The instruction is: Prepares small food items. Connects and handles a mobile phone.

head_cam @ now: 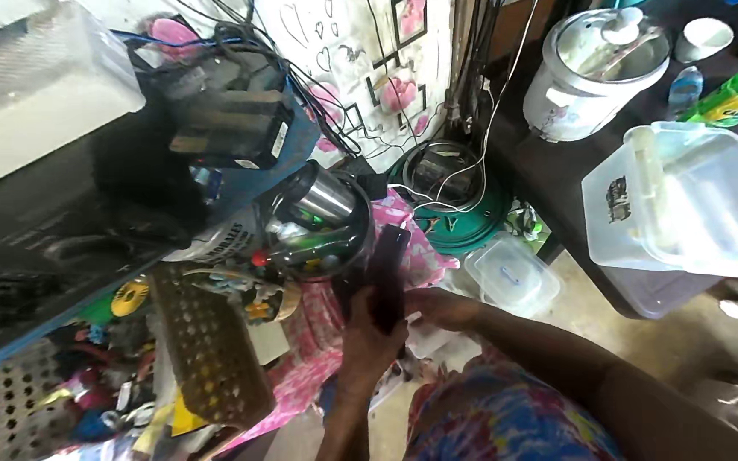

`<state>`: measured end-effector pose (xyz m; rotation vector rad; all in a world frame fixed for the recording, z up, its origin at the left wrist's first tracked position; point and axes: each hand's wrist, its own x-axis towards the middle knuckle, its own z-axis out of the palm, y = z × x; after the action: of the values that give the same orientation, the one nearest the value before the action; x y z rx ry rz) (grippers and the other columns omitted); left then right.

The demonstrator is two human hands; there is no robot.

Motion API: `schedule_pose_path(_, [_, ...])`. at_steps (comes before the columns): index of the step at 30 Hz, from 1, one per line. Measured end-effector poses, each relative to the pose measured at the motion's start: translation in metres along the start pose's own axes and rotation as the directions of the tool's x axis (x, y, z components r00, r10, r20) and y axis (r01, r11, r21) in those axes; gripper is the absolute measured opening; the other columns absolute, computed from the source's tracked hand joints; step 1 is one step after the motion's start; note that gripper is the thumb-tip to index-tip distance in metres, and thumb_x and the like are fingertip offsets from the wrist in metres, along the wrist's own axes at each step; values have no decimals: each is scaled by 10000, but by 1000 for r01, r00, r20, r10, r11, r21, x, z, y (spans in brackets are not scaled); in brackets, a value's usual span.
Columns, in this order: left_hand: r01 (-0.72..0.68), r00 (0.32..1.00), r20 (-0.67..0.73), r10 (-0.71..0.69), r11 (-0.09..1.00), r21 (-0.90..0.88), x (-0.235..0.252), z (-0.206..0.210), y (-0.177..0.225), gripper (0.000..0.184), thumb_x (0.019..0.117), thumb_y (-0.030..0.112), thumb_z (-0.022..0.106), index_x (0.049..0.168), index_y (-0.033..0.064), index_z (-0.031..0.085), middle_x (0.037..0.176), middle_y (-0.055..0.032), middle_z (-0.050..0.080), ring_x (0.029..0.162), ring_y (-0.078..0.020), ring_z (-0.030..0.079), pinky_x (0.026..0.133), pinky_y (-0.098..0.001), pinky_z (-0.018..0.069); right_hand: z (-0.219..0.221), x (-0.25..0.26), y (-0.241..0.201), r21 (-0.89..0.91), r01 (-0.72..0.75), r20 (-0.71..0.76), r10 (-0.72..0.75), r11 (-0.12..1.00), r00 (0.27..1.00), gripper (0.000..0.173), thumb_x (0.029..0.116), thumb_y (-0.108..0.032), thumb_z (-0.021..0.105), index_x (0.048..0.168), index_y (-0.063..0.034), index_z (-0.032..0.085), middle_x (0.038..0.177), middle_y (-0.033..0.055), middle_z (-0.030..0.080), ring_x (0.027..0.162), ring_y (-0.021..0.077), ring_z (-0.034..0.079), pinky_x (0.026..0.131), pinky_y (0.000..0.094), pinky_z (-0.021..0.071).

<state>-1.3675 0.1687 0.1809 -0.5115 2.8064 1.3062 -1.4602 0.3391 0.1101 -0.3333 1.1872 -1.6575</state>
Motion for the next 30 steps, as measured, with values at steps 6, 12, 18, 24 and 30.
schedule_pose_path(6, [0,993,116,8,997,-72,8,15,13,882,731,225,846,1475,8,425,1133,-145,712,973,-211,714,826,-415,605,-11,5,4,137,135,-9,-135,981,991,296,994,-41,494,1282,-71,554,1110,-9,686,1021,102,660,891,339,574])
schedule_pose_path(12, [64,976,219,-13,971,-230,12,36,13,868,747,203,832,1476,4,404,1122,-124,706,939,-162,716,783,-344,615,-26,-6,18,254,182,15,-192,950,981,330,866,-206,685,1187,-157,623,1081,-52,706,1012,80,663,879,329,571])
schedule_pose_path(18, [72,954,299,21,953,-296,22,57,28,848,786,110,801,1493,-14,351,1085,-115,731,917,-151,733,795,-334,621,-41,-26,19,308,248,-115,-223,918,968,405,854,-283,741,1211,-133,622,1101,-22,711,1025,103,669,906,332,568])
schedule_pose_path(24, [42,830,555,51,987,-154,56,67,39,722,928,233,718,1519,-2,378,1125,-165,703,920,-206,716,830,-391,598,-67,-44,19,185,216,-342,-143,959,929,408,834,-228,732,1172,-24,630,1063,30,692,980,112,659,896,310,560])
schedule_pose_path(30, [-83,966,256,-46,878,472,172,67,42,373,1060,230,516,1330,-1,630,1347,-263,597,1316,-422,531,1116,-586,402,-98,-63,37,313,118,-431,30,942,902,518,814,-342,746,1208,-34,610,1064,77,709,1002,200,691,862,381,586])
